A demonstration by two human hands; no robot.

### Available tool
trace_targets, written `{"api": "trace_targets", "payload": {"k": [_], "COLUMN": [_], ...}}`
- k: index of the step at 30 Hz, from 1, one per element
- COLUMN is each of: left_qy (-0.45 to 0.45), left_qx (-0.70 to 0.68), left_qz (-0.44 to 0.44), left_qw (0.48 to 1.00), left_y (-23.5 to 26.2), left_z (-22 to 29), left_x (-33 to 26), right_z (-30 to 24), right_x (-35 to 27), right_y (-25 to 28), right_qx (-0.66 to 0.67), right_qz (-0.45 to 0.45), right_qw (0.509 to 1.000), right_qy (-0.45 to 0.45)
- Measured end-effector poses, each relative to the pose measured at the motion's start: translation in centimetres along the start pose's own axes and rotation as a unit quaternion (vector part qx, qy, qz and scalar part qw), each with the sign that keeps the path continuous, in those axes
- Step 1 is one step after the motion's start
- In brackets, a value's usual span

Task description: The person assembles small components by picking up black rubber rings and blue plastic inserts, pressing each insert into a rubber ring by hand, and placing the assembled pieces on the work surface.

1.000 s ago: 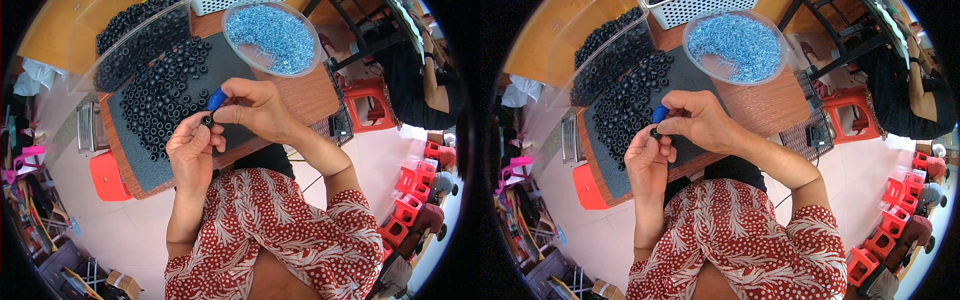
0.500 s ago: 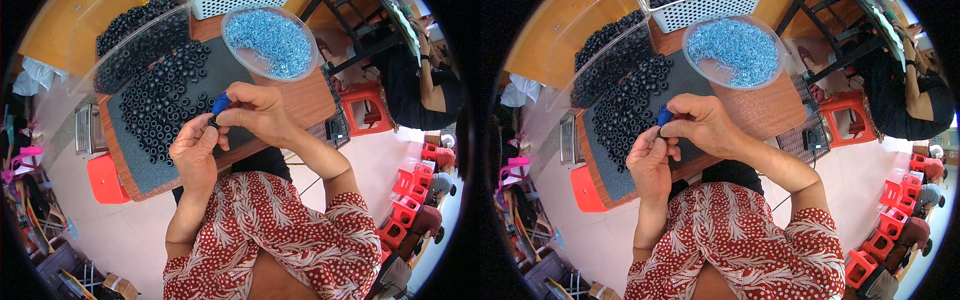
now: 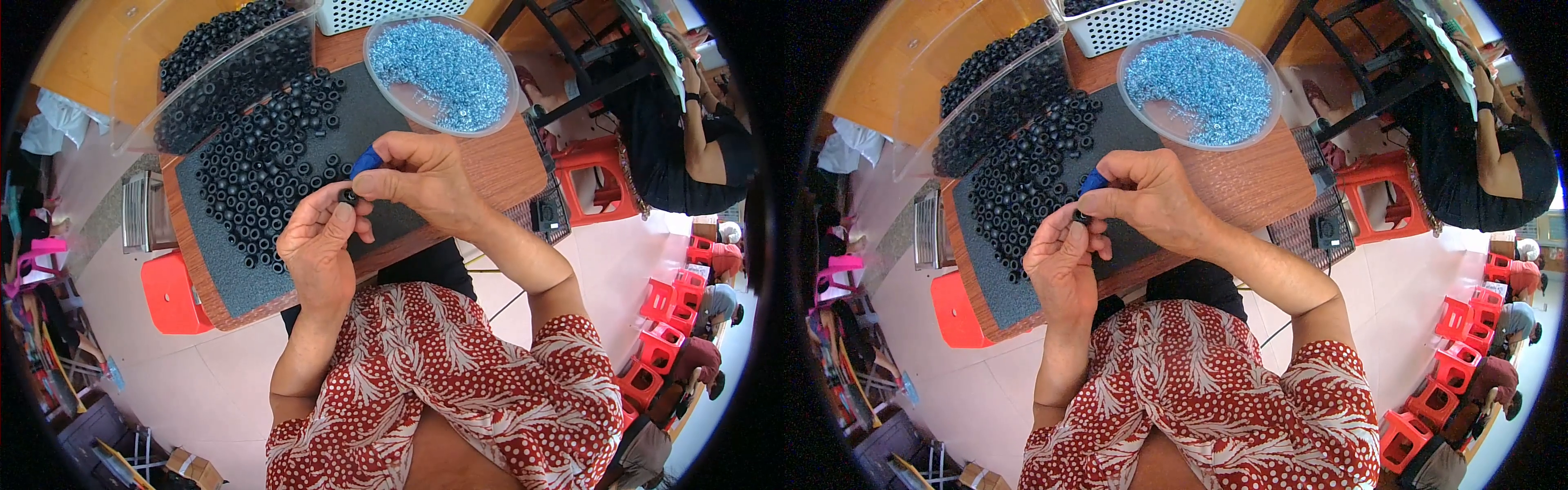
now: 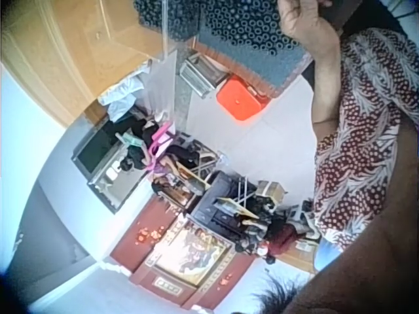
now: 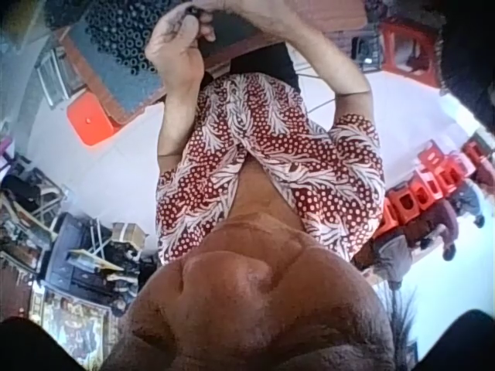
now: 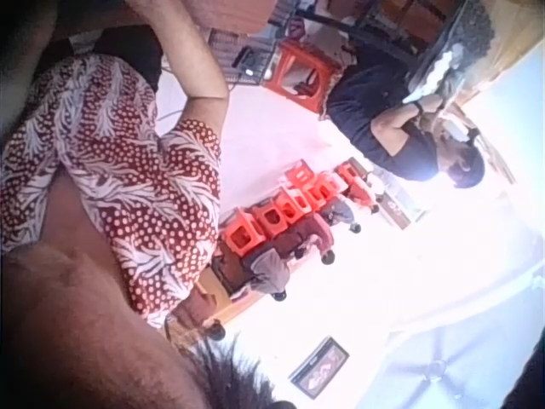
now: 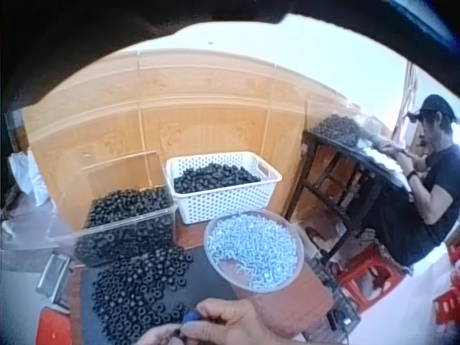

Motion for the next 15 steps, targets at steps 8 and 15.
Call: {"api": "trace_targets", "payload": {"k": [8,15], "left_qy": [-0.025,-0.037], "left_qx": [0.022,0.047], "left_qz": [0.001,0.015], "left_qw": [0.999,0.998], "left_y": [0.2,0.38], "left_z": [0.27,0.4], "left_x": [0.05,0.08], "right_z": [0.06,-0.35], "right_x": [0.27,0.57], "right_y": [-0.01,0.36], "right_qx": [-0.036,-0.168], "right_qz": [0.005,0.023], "right_qw": [0.999,0.983], "right_qy": [0.003,-0.064]}}
Point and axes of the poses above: each hand's wrist, its own x-axis towards the middle knuckle, its own y-axis out of the back of the hand, z = x × y, the point moved 8 cm from there along x, towards the middle knuckle, and after that the axes turned 2 degrees about -z, right-handed, at the moved point
